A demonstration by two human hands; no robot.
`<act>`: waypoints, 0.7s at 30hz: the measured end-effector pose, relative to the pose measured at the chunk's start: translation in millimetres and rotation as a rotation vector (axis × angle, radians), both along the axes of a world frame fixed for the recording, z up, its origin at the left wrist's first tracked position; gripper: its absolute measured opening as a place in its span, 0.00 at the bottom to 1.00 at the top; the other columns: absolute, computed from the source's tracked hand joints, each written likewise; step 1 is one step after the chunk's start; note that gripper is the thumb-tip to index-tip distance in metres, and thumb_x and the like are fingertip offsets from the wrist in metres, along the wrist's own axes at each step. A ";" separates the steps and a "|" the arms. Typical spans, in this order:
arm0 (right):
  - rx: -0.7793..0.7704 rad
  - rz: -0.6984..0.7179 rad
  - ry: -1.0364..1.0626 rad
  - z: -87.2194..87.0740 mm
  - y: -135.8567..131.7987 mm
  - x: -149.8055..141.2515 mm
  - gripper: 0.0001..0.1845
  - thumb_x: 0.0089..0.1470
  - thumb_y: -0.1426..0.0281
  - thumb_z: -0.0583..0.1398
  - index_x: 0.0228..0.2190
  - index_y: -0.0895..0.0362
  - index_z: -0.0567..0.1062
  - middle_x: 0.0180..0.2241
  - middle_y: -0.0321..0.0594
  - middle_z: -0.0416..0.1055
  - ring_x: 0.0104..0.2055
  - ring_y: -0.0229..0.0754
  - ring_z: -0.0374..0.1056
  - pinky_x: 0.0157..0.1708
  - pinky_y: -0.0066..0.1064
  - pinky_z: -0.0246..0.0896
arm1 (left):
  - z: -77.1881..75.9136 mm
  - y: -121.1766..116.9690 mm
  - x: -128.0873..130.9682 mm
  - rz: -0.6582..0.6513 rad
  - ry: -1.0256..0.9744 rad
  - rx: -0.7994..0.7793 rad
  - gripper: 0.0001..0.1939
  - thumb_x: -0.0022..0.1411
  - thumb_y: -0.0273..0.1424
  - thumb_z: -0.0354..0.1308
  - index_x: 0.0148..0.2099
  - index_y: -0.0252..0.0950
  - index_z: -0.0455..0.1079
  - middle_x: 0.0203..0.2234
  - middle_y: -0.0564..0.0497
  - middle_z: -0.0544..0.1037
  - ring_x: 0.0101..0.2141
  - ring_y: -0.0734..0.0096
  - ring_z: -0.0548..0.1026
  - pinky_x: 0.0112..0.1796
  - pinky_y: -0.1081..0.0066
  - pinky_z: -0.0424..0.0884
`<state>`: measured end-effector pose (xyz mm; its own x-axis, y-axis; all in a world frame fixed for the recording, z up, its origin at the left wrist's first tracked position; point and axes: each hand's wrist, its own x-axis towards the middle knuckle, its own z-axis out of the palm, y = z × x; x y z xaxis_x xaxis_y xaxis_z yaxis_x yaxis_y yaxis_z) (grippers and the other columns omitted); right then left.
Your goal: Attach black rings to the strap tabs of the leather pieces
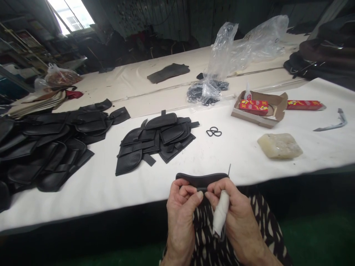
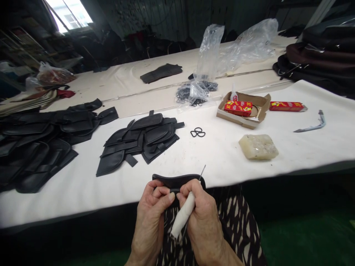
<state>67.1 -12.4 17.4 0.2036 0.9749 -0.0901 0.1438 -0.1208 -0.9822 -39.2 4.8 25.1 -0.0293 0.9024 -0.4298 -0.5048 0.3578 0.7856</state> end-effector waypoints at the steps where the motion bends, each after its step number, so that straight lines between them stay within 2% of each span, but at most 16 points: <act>1: -0.011 -0.008 0.025 0.6 0.4 -0.4 0.09 0.54 0.67 0.58 0.25 0.53 0.62 0.28 0.33 0.67 0.27 0.35 0.61 0.24 0.24 0.56 | -0.1 -0.5 0.7 -0.005 -0.001 0.005 0.12 0.51 0.22 0.61 0.34 0.37 0.61 0.22 0.59 0.69 0.25 0.79 0.68 0.29 0.78 0.66; 6: -0.045 -0.036 0.114 5.2 0.4 -3.0 0.08 0.52 0.68 0.59 0.25 0.53 0.63 0.24 0.31 0.62 0.23 0.34 0.56 0.20 0.23 0.53 | -0.1 -1.3 3.1 -0.014 -0.040 0.016 0.10 0.51 0.20 0.59 0.32 0.36 0.61 0.22 0.58 0.70 0.25 0.78 0.69 0.29 0.78 0.66; 11: -0.042 -0.049 0.045 4.8 -1.0 -6.8 0.08 0.53 0.67 0.58 0.25 0.53 0.63 0.22 0.30 0.59 0.21 0.34 0.53 0.19 0.23 0.51 | -0.8 0.5 3.1 -0.014 -0.073 0.020 0.10 0.50 0.19 0.58 0.31 0.36 0.61 0.22 0.58 0.70 0.25 0.78 0.69 0.29 0.77 0.66; 17: 0.039 0.024 -0.101 -4.3 1.2 1.8 0.09 0.54 0.63 0.57 0.26 0.53 0.64 0.27 0.34 0.68 0.25 0.36 0.63 0.22 0.24 0.57 | -3.0 0.7 -2.0 -0.004 -0.049 -0.010 0.12 0.50 0.22 0.61 0.35 0.37 0.62 0.23 0.58 0.69 0.25 0.79 0.67 0.29 0.77 0.63; 20: 0.083 0.118 -0.221 -5.4 -4.2 8.1 0.09 0.51 0.59 0.59 0.27 0.51 0.69 0.22 0.33 0.67 0.21 0.37 0.65 0.21 0.26 0.61 | -5.5 1.9 -7.7 0.024 -0.050 -0.011 0.14 0.47 0.21 0.62 0.35 0.36 0.63 0.21 0.58 0.68 0.23 0.80 0.64 0.28 0.78 0.60; 21: 0.085 0.097 -0.263 -4.8 -7.5 10.2 0.09 0.50 0.58 0.59 0.30 0.49 0.71 0.20 0.32 0.67 0.20 0.38 0.66 0.21 0.28 0.63 | -6.4 3.4 -10.5 0.041 -0.064 -0.012 0.15 0.44 0.21 0.63 0.34 0.35 0.63 0.20 0.58 0.68 0.22 0.80 0.64 0.27 0.78 0.59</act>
